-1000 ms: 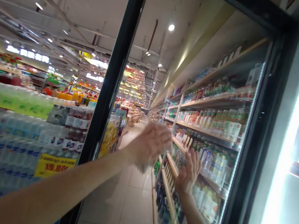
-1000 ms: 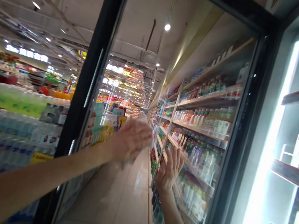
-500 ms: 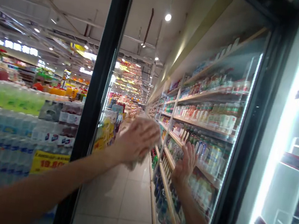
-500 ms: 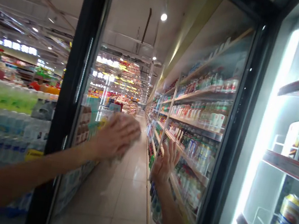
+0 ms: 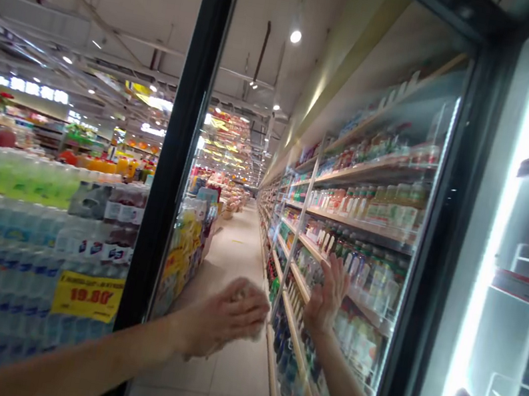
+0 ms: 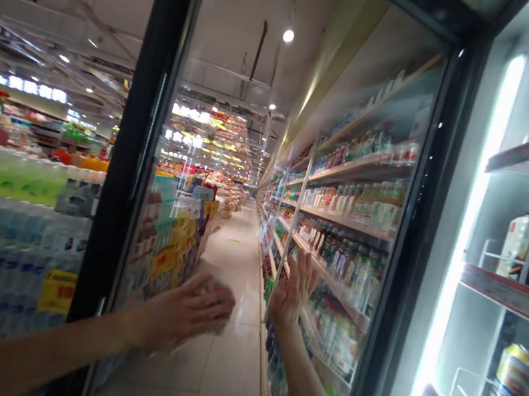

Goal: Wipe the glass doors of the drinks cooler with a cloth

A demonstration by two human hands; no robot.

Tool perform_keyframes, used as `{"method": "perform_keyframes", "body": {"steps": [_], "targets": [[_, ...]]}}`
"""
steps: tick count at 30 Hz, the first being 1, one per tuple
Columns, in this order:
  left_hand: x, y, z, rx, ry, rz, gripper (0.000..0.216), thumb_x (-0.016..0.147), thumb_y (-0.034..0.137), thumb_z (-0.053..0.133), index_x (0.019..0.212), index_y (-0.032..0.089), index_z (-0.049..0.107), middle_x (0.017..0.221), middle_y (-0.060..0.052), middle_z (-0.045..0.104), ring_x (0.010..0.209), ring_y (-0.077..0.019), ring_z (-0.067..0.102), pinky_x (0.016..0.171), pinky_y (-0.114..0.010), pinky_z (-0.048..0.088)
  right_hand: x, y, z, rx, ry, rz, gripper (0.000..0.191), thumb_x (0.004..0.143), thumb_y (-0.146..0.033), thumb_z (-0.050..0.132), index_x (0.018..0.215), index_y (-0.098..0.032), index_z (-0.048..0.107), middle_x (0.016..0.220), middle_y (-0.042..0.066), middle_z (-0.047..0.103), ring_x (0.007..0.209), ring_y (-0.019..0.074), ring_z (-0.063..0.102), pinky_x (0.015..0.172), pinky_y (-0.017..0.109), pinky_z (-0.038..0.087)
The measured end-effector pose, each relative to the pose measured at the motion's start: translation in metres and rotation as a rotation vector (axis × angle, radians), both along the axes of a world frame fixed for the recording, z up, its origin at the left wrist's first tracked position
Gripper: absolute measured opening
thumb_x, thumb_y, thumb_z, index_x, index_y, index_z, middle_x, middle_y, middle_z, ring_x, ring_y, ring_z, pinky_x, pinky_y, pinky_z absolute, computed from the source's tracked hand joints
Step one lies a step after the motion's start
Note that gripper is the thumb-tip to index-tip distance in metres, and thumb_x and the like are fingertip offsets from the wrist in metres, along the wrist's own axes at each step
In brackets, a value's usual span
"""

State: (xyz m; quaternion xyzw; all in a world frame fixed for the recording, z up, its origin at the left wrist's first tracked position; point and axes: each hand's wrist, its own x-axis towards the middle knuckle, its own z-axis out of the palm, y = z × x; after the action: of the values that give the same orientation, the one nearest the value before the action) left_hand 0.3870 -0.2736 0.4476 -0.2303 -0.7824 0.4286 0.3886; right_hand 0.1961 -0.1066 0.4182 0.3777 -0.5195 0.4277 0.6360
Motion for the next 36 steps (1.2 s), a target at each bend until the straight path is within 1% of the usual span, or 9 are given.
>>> {"method": "perform_keyframes", "body": {"steps": [2, 8, 15, 21, 24, 27, 29, 34, 36], "targets": [[-0.002, -0.003, 0.006, -0.049, -0.071, -0.014, 0.044, 0.087, 0.041, 0.04, 0.129, 0.029, 0.045, 0.14, 0.005, 0.044, 0.132, -0.0163, 0.033, 0.111, -0.042, 0.02, 0.0, 0.0, -0.001, 0.007, -0.003, 0.001, 0.044, 0.089, -0.022, 0.03, 0.13, -0.02, 0.044, 0.137, 0.012, 0.047, 0.135, 0.0258, 0.032, 0.107, 0.057, 0.022], [0.007, -0.01, 0.131, 0.578, 0.58, 0.155, 0.055, 0.087, 0.037, 0.041, 0.139, 0.022, 0.03, 0.149, -0.007, 0.029, 0.137, -0.0297, 0.023, 0.109, -0.057, 0.016, 0.0, 0.0, -0.001, -0.011, 0.005, 0.013, 0.044, 0.089, -0.022, 0.03, 0.131, -0.02, 0.043, 0.137, 0.012, 0.047, 0.135, 0.0268, 0.032, 0.106, 0.059, 0.021], [-0.027, 0.014, 0.044, -0.069, -0.165, -0.116, 0.041, 0.086, 0.036, 0.043, 0.126, 0.027, 0.048, 0.139, 0.002, 0.046, 0.132, -0.0169, 0.034, 0.113, -0.041, 0.016, -0.002, 0.002, -0.002, -0.003, 0.0, 0.031, 0.044, 0.09, -0.024, 0.028, 0.131, -0.022, 0.043, 0.137, 0.011, 0.047, 0.134, 0.0264, 0.034, 0.107, 0.059, 0.021], [-0.011, 0.006, 0.151, 0.524, 0.456, -0.017, 0.05, 0.09, 0.032, 0.033, 0.138, 0.017, 0.031, 0.146, -0.01, 0.035, 0.137, -0.0237, 0.024, 0.112, -0.053, 0.01, -0.003, 0.001, -0.001, -0.024, 0.002, 0.044, 0.043, 0.089, -0.023, 0.03, 0.129, -0.021, 0.045, 0.137, 0.011, 0.047, 0.134, 0.0267, 0.034, 0.107, 0.059, 0.021], [-0.019, 0.014, 0.131, 0.491, 0.424, 0.027, 0.049, 0.088, 0.031, 0.037, 0.136, 0.019, 0.035, 0.147, -0.011, 0.032, 0.137, -0.0304, 0.021, 0.109, -0.06, 0.01, -0.002, 0.002, -0.001, -0.027, -0.003, 0.036, 0.042, 0.09, -0.023, 0.03, 0.129, -0.021, 0.046, 0.136, 0.011, 0.048, 0.134, 0.0259, 0.034, 0.107, 0.059, 0.022], [-0.036, 0.027, 0.071, 0.037, -0.057, -0.078, 0.04, 0.088, 0.036, 0.041, 0.126, 0.026, 0.048, 0.143, -0.001, 0.04, 0.134, -0.0212, 0.03, 0.113, -0.046, 0.016, -0.003, 0.003, -0.002, -0.021, -0.005, 0.036, 0.041, 0.091, -0.024, 0.029, 0.128, -0.022, 0.046, 0.138, 0.01, 0.047, 0.134, 0.0251, 0.034, 0.107, 0.058, 0.024], [-0.042, 0.03, 0.06, -0.093, -0.203, -0.106, 0.038, 0.089, 0.037, 0.038, 0.124, 0.027, 0.05, 0.142, 0.003, 0.042, 0.133, -0.0157, 0.032, 0.114, -0.038, 0.017, -0.004, 0.004, -0.003, -0.009, -0.01, 0.04, 0.041, 0.091, -0.024, 0.029, 0.128, -0.021, 0.046, 0.138, 0.011, 0.046, 0.134, 0.0258, 0.034, 0.107, 0.059, 0.024], [-0.026, 0.023, 0.14, 0.379, 0.299, 0.044, 0.048, 0.091, 0.037, 0.034, 0.137, 0.021, 0.035, 0.147, -0.004, 0.034, 0.137, -0.0251, 0.023, 0.112, -0.052, 0.013, -0.006, 0.004, -0.005, -0.025, 0.012, 0.051, 0.043, 0.091, -0.023, 0.03, 0.131, -0.02, 0.044, 0.138, 0.012, 0.046, 0.134, 0.0268, 0.034, 0.107, 0.06, 0.023], [-0.024, 0.025, 0.143, 0.478, 0.418, 0.056, 0.049, 0.09, 0.035, 0.036, 0.136, 0.02, 0.035, 0.148, -0.006, 0.031, 0.138, -0.0287, 0.021, 0.111, -0.056, 0.011, -0.005, 0.003, -0.004, -0.035, 0.011, 0.052, 0.043, 0.091, -0.024, 0.029, 0.131, -0.021, 0.043, 0.138, 0.011, 0.046, 0.134, 0.0262, 0.035, 0.107, 0.059, 0.023]]}}
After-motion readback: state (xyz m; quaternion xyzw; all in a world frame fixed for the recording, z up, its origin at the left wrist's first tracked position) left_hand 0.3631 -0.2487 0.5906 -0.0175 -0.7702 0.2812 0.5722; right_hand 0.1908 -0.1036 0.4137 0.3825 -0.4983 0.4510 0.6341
